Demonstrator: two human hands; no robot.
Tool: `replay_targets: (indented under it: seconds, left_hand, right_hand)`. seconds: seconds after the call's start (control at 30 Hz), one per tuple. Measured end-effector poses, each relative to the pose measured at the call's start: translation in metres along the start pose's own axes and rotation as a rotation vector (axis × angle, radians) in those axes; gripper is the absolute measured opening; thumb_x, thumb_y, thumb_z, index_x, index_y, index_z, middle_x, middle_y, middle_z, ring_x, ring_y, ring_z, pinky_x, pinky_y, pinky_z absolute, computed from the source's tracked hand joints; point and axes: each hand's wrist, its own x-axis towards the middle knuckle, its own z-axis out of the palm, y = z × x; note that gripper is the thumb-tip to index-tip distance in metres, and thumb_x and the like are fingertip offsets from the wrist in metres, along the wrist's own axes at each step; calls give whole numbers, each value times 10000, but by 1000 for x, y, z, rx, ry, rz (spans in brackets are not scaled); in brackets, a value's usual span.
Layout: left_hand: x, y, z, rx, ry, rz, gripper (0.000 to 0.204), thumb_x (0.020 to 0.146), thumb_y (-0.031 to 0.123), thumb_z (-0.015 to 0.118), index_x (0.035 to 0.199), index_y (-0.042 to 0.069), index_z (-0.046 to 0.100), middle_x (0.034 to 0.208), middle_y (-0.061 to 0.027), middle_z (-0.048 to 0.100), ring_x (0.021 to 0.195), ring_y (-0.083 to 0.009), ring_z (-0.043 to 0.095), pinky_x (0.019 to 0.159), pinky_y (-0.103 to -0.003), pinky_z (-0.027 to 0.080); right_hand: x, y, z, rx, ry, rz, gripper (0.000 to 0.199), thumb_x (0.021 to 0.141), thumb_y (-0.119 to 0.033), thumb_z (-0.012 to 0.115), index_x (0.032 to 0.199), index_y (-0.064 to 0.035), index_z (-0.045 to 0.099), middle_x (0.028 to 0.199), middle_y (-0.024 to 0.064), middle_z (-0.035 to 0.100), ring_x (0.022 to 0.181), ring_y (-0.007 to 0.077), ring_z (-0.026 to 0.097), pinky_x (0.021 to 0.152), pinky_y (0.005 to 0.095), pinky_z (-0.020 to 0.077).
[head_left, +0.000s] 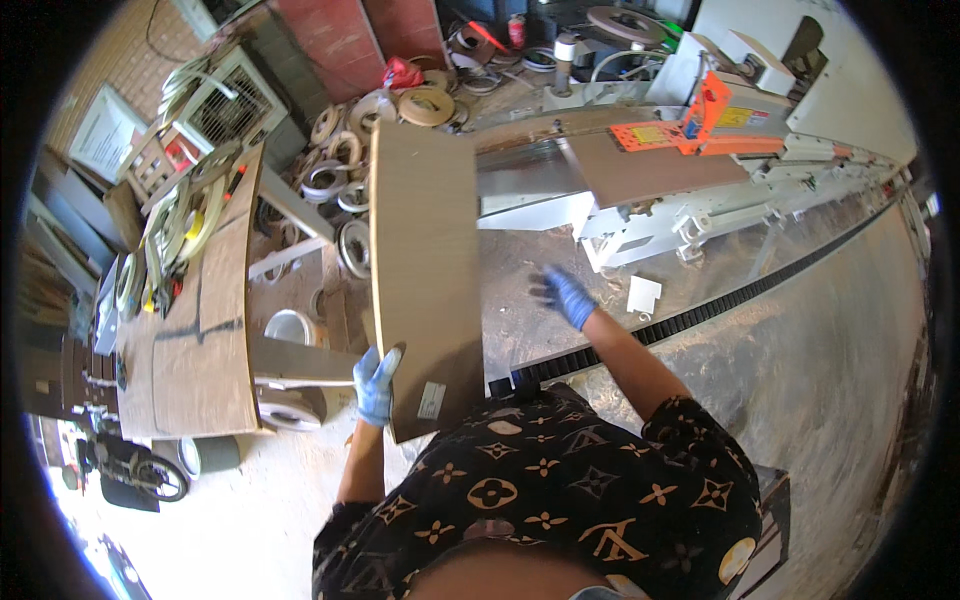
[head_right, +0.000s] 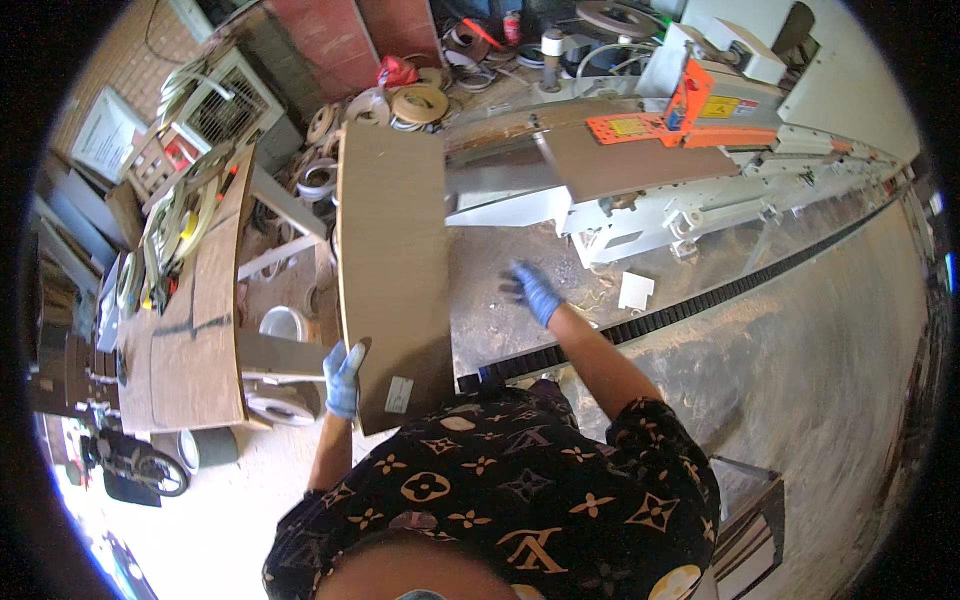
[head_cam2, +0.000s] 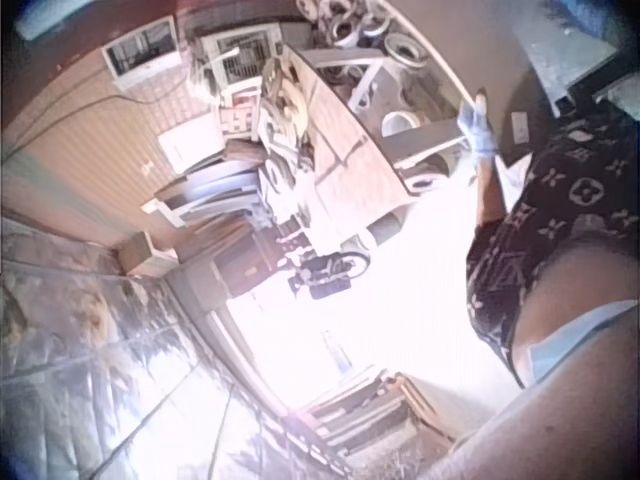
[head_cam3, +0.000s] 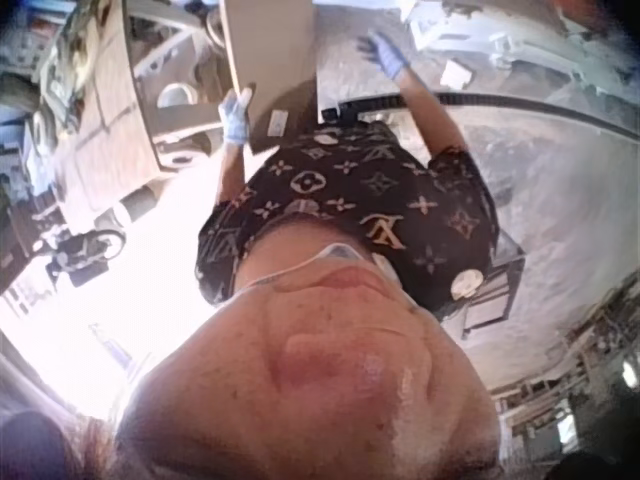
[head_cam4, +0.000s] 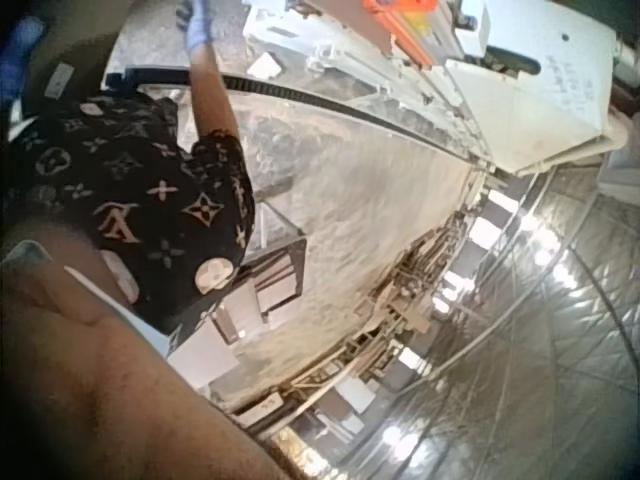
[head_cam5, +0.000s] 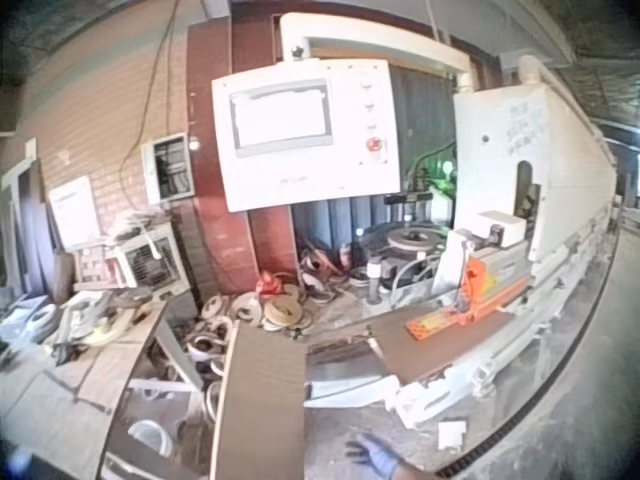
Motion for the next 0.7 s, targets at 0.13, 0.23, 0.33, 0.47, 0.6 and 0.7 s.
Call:
replay_targets:
  seconds: [0.13,0.23,0.33,0.47,0.6,0.7]
  left_hand:
    - [29,-14,-5,-131,-165,-32,239,832,200,607,942,-11,634,800,-14,616,732,-66,505,653,-253,423]
    - [52,0,-3,-194,-306,-142,280,849,226,599,994,-12,625,845,-20,626,759,-80,535,665,-247,439]
    - [87,9,5,-26,-411,-148,335,842,239,632,1051,-22,607,912,-32,634,811,-94,562,728,-260,466]
    - [106,12,27,405,-217,106,421,789,235,682,1135,22,571,1033,-101,637,901,-194,612,812,-300,475]
    - [98,-4,54,716,-233,377,539,733,300,705,1204,103,530,1190,-113,558,1122,-270,507,957,-353,398]
    - [77,8,72,1038,-439,403,656,725,360,694,1294,152,441,1349,-95,414,1259,-276,365,1039,-389,301]
  right_hand:
    - [-28,28,57,1,-259,62,471,861,-392,579,1279,-222,444,1208,64,545,960,201,567,802,355,469]
    - [-33,28,86,323,-452,29,428,878,-302,575,1253,-133,457,1155,43,560,1018,196,562,888,371,463]
    - [-16,39,77,547,-470,-62,422,866,-229,597,1242,-97,457,1154,42,556,1059,216,545,925,376,450]
    - [-18,38,74,674,-151,-157,413,851,-172,612,1229,-98,463,1162,72,547,1060,236,540,904,399,465]
    - [10,46,55,798,3,-190,383,881,-202,571,1231,-96,455,1189,74,525,1099,238,507,948,400,431]
    - [35,36,62,876,88,-191,388,928,-274,478,1272,-103,423,1264,90,484,1142,257,475,978,446,394]
